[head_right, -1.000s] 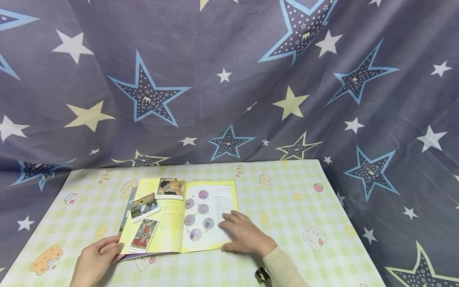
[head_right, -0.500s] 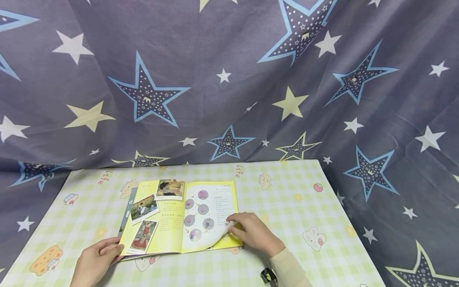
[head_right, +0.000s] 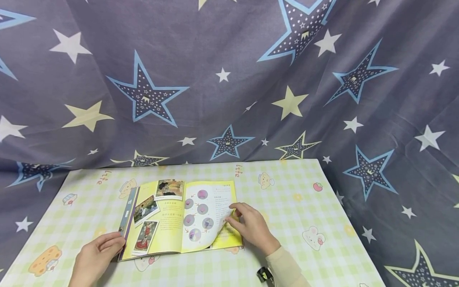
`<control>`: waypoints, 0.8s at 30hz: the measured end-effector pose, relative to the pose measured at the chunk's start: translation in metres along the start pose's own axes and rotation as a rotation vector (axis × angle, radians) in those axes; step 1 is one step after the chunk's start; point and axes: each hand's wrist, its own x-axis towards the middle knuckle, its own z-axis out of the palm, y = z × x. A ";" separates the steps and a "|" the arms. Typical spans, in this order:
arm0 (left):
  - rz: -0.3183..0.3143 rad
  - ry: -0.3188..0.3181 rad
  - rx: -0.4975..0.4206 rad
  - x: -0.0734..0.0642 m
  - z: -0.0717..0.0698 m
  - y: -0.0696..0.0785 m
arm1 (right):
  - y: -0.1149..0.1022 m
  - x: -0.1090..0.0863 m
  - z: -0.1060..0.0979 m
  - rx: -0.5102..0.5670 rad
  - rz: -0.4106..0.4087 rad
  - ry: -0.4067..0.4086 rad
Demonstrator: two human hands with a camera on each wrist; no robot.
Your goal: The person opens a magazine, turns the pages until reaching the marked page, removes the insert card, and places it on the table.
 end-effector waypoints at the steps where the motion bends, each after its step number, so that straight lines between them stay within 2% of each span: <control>1: 0.006 -0.003 -0.008 -0.001 0.000 0.003 | -0.001 0.001 0.001 0.009 -0.010 0.004; 8: 0.080 -0.042 -0.054 -0.007 0.006 0.022 | -0.010 0.009 0.007 0.056 -0.081 0.022; 13: 0.114 -0.067 -0.093 -0.007 0.013 0.036 | -0.016 0.013 0.010 0.092 -0.095 -0.004; 18: 0.150 -0.126 -0.182 -0.007 0.024 0.050 | -0.023 0.015 0.011 0.125 -0.088 -0.076; 24: 0.228 -0.168 -0.304 -0.006 0.048 0.066 | -0.027 0.015 0.016 0.126 -0.118 -0.203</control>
